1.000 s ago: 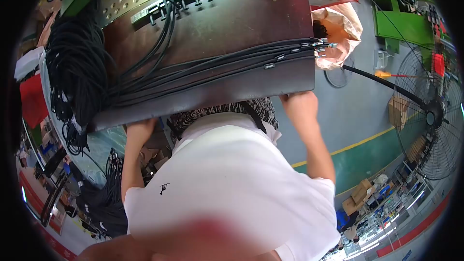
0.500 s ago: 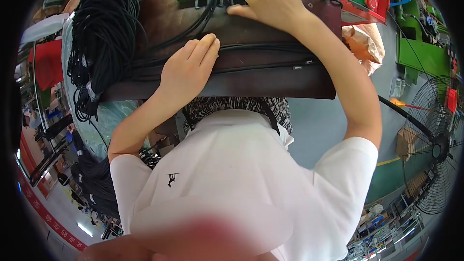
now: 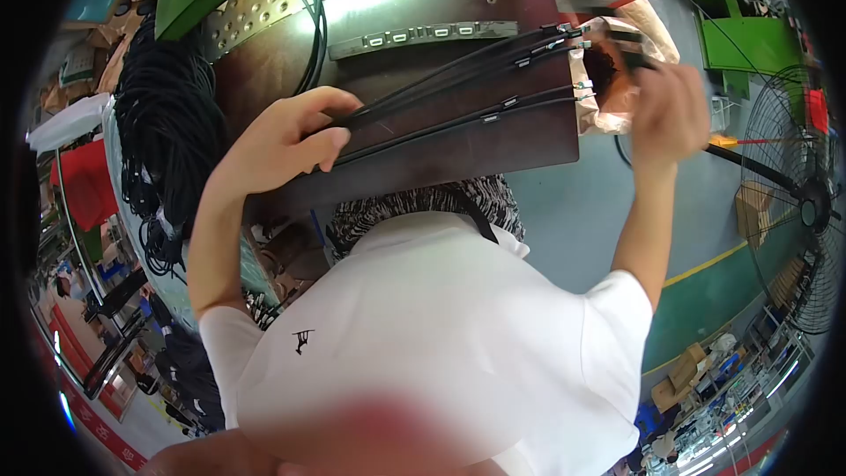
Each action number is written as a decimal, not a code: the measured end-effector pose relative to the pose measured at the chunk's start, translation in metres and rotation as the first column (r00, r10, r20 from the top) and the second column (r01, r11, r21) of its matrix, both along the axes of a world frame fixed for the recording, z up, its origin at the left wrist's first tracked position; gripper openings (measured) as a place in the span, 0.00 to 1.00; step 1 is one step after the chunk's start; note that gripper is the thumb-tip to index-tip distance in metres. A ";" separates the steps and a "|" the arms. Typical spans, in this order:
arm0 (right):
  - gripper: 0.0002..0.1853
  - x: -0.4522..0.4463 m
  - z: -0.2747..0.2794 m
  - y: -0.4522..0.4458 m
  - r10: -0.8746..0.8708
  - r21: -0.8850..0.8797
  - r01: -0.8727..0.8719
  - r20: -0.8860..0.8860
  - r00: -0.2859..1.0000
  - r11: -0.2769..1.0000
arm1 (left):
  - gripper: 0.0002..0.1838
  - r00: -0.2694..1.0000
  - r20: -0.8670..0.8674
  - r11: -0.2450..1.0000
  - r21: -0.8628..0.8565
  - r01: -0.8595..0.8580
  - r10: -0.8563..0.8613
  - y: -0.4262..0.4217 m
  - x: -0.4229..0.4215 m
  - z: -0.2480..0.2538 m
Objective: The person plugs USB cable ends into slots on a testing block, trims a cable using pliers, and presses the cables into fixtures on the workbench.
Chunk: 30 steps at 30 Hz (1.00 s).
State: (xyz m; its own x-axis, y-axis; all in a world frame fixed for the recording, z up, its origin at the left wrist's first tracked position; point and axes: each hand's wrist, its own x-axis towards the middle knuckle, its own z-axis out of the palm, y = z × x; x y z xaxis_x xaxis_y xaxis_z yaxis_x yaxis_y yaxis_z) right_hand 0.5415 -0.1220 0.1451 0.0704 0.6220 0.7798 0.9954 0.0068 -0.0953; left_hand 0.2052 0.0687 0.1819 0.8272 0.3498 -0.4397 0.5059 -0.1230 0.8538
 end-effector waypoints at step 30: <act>0.18 -0.164 0.003 0.085 -0.119 0.102 -0.596 -0.940 -0.320 0.796 | 0.16 0.662 0.263 0.667 -0.570 -0.481 0.702 -0.113 -0.001 -0.060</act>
State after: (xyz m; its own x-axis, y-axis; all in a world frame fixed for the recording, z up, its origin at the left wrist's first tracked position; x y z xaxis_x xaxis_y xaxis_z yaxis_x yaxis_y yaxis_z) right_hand 0.3772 -0.0366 0.1478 0.1808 0.9495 -0.2566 -0.3930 -0.1694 -0.9038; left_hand 0.2038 -0.0439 0.1223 0.6323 0.7039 -0.3237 -0.0976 0.4868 0.8680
